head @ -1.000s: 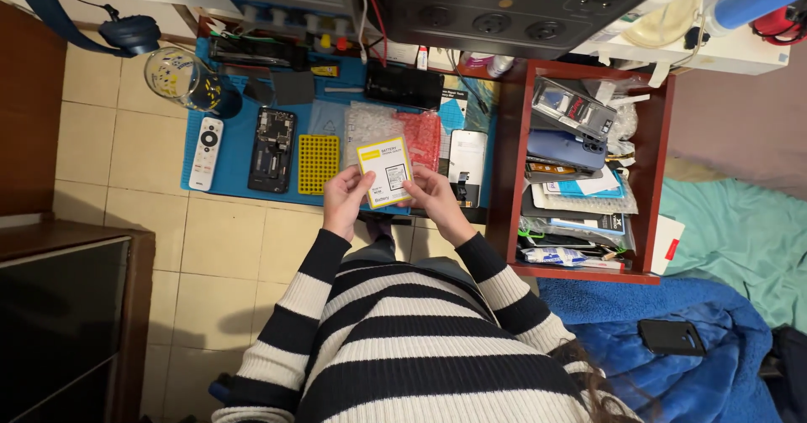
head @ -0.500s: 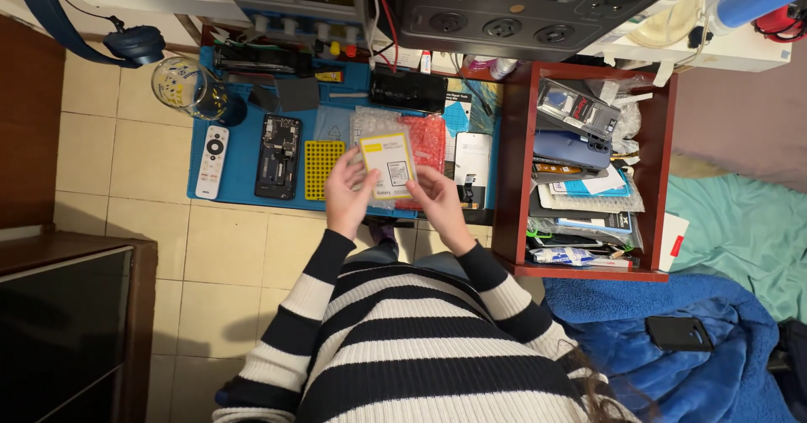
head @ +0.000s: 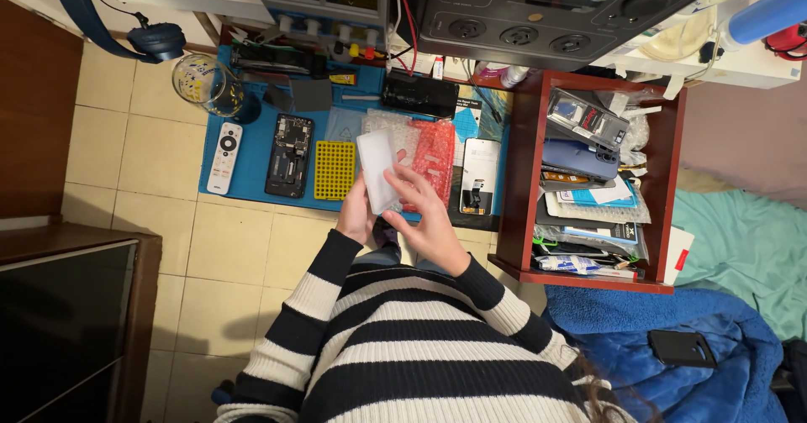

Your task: Organizing and inspecting various smartphone components, cases, and packaging in a workspace.

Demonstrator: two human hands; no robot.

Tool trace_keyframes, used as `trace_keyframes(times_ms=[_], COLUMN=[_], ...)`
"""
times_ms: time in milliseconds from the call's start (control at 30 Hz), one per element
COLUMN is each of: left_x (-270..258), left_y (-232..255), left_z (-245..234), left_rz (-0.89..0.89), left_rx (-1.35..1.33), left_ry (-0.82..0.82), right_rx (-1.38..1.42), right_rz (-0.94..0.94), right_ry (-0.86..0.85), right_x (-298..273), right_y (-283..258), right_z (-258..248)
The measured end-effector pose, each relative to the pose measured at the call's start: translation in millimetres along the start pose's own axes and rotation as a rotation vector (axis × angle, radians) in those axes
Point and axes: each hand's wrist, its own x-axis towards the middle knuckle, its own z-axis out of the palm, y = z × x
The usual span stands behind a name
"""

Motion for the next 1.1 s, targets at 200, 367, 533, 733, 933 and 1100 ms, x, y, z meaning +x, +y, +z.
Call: trace_keyframes(times_ms=[200, 367, 533, 733, 933, 1100], left_x=[2.4, -22.2, -63.9, -108.4, -122.3, -121.9], left_y=[-12.0, -9.9, -10.5, 6.8, 29.5, 59.7], left_z=[-12.1, -6.7, 8.8, 32.3, 18.6, -20.0], left_rz=[0.218, 0.369, 0.492, 0.524, 0.576, 0.565], left_rx=[0.332, 0.437, 0.429, 0.383, 0.402, 0.339], left_ry=[0.273, 0.413, 0.543, 0.665, 0.656, 0.659], right_rx=[0.146, 0.026, -0.026, 0.055, 0.119, 0.069], right_rz=[0.16, 0.261, 0.157, 0.095, 0.006, 0.056], right_ry=[0.05, -0.009, -0.137, -0.293, -0.347, -0.355], right_x=[-0.8, 4.3, 0.0, -0.8, 17.1, 45.1], right_y=[24.0, 23.9, 18.1, -0.3, -6.9, -17.9], right_z=[9.6, 7.8, 10.7, 22.6, 50.4, 83.7])
